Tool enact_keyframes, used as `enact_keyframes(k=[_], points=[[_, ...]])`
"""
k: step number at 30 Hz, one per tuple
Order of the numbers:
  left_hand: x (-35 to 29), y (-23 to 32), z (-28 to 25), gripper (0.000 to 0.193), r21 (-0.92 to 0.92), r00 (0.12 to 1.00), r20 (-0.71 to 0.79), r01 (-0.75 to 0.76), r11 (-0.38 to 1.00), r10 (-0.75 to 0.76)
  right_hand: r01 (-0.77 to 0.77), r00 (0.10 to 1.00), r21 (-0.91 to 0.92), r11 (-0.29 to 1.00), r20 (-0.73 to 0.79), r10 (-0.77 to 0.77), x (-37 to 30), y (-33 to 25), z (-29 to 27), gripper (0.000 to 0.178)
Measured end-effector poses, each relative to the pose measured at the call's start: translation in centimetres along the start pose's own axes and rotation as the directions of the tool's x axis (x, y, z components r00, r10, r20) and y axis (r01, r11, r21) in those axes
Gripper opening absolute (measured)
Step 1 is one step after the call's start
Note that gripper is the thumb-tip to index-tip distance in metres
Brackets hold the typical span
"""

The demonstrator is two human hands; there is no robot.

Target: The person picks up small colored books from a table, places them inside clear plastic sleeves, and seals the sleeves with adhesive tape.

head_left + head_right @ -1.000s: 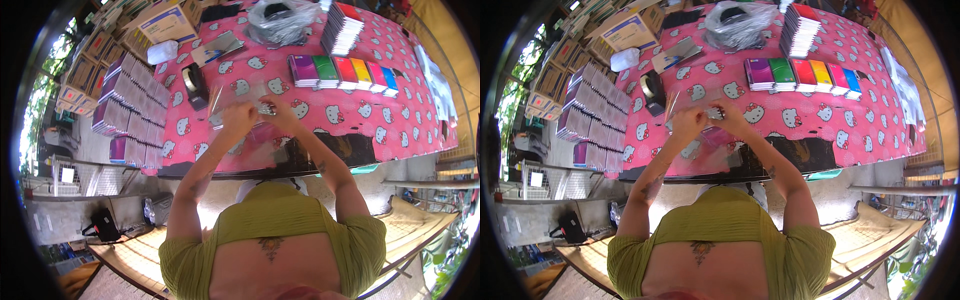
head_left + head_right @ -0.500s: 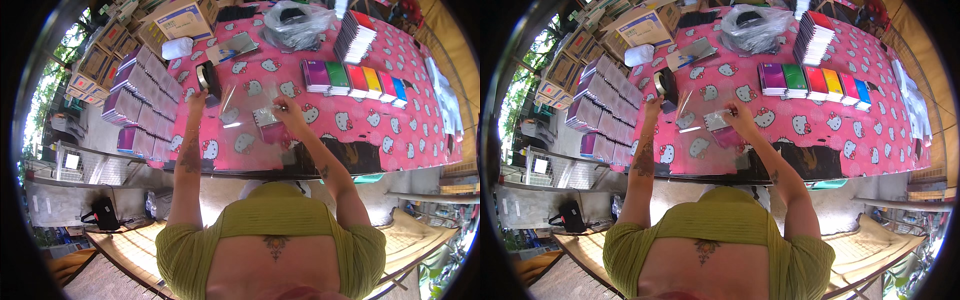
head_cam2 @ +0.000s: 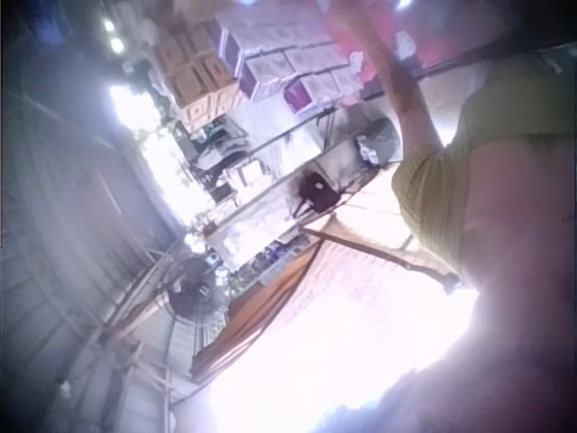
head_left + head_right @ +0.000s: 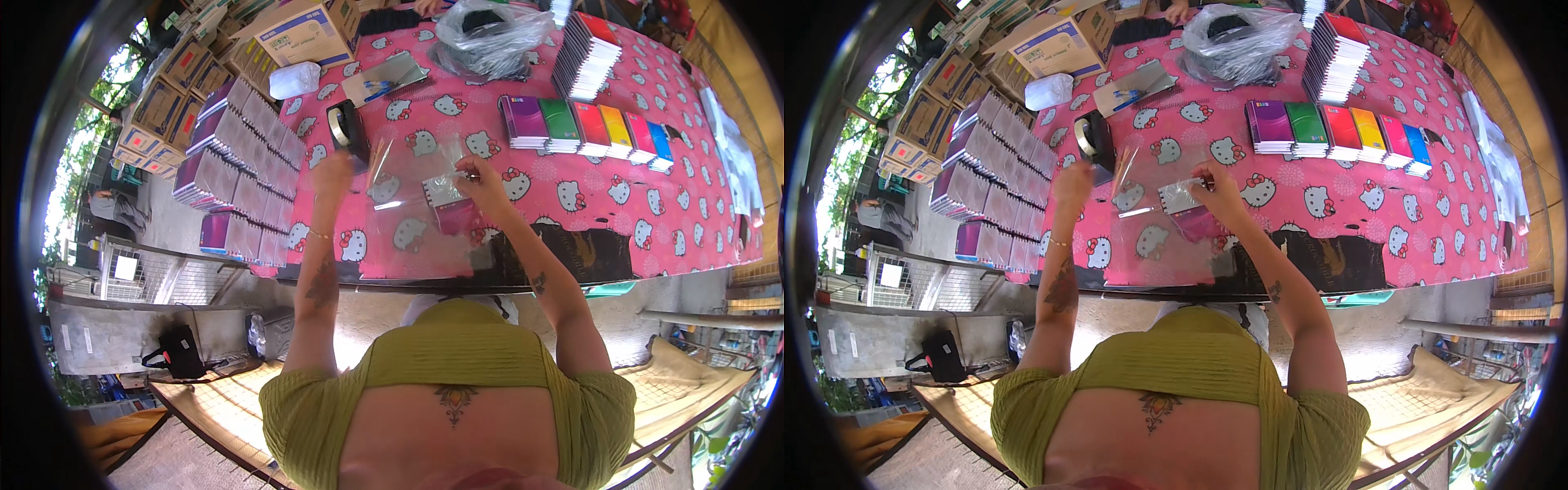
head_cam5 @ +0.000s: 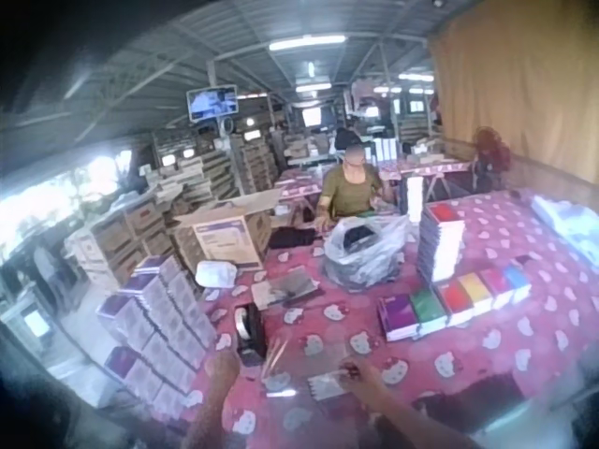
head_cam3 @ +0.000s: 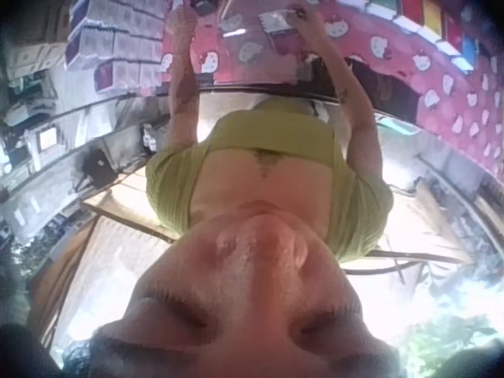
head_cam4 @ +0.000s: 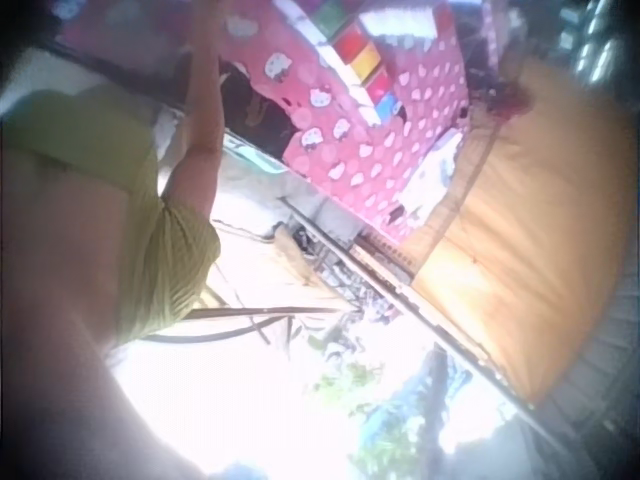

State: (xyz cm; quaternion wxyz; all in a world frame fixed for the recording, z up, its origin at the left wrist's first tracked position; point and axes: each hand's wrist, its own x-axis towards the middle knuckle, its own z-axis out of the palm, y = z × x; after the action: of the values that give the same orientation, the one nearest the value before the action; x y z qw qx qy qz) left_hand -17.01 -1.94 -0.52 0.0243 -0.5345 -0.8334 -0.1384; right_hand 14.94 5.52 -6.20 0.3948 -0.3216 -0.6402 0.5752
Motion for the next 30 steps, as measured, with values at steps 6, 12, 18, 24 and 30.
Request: enact_keyframes(k=[6,12,18,24,30], points=[[-1.5,15.7,-6.7,0.019,-0.319,0.409,0.199,-0.832,0.454,0.890,0.037,0.999,-0.020,0.999,-0.002,-0.038,0.0,-0.6,0.1,0.031],[5.4,16.5,-1.6,0.044,-0.371,0.294,0.658,-0.674,0.639,0.693,-0.065,0.996,0.043,0.997,0.072,0.062,-0.6,-2.5,-0.7,0.030],[4.9,8.8,8.9,0.049,-0.765,0.277,0.642,0.179,0.618,0.715,-0.028,0.997,0.176,0.984,0.076,0.015,-0.7,-1.9,0.7,0.030],[-1.2,5.2,9.3,0.054,-0.889,0.769,0.458,0.390,0.239,0.446,0.038,0.991,0.304,0.952,-0.130,0.002,-2.8,-0.1,1.4,0.051],[-13.6,6.6,5.7,0.079,-0.836,0.973,-0.071,-0.179,0.518,0.222,-0.031,0.992,0.479,0.877,0.120,-0.031,-5.9,0.8,4.8,0.072]])
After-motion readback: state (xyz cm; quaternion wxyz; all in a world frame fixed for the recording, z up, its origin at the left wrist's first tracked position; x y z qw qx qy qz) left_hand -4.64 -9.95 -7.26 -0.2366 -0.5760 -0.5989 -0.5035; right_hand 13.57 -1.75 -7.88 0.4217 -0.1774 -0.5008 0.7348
